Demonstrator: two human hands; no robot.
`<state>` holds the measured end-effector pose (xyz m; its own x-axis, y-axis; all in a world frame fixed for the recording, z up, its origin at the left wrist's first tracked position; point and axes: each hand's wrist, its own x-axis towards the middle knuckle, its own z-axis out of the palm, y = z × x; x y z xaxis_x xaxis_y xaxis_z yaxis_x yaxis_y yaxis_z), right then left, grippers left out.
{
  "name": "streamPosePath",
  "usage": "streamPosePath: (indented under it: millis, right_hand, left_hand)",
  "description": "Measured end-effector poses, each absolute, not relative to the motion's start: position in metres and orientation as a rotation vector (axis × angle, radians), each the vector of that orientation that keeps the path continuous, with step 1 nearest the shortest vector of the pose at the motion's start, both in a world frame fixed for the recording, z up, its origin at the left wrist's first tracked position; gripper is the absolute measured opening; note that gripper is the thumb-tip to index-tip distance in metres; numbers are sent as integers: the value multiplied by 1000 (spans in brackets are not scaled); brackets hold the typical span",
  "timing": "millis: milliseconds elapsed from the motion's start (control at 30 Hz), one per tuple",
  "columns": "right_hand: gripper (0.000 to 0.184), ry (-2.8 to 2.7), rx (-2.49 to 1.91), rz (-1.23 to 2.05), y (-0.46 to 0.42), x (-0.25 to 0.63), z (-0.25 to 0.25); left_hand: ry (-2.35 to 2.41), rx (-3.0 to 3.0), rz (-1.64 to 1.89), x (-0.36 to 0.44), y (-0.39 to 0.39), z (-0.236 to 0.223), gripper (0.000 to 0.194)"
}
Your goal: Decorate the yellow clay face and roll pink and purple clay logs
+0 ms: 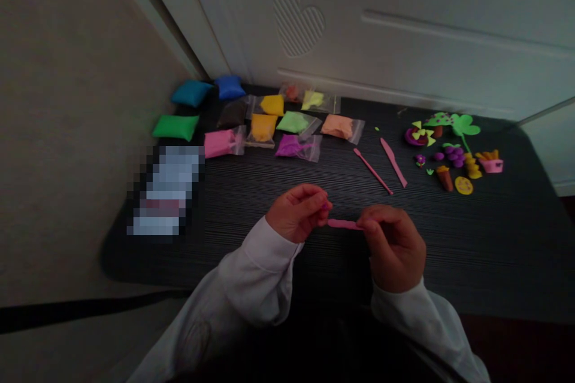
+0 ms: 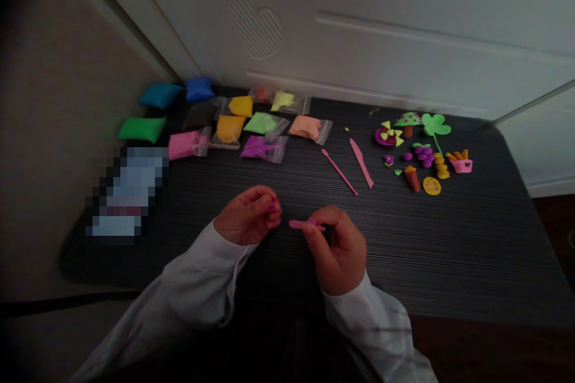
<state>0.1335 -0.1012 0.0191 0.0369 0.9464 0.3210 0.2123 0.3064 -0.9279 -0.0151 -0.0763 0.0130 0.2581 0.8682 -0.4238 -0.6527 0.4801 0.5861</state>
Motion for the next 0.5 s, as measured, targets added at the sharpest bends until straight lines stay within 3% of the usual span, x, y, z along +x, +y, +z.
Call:
streamPosePath:
  millis: [200,500]
  right_hand:
    - [18,-1491,-1303,696,-101,132,18]
    - [14,-1449,-1269,726,-97,126,15]
  left_hand:
    - [818,221,1071,-18,-75,13,27]
    - [795,127,1079,-16,-76,19,24]
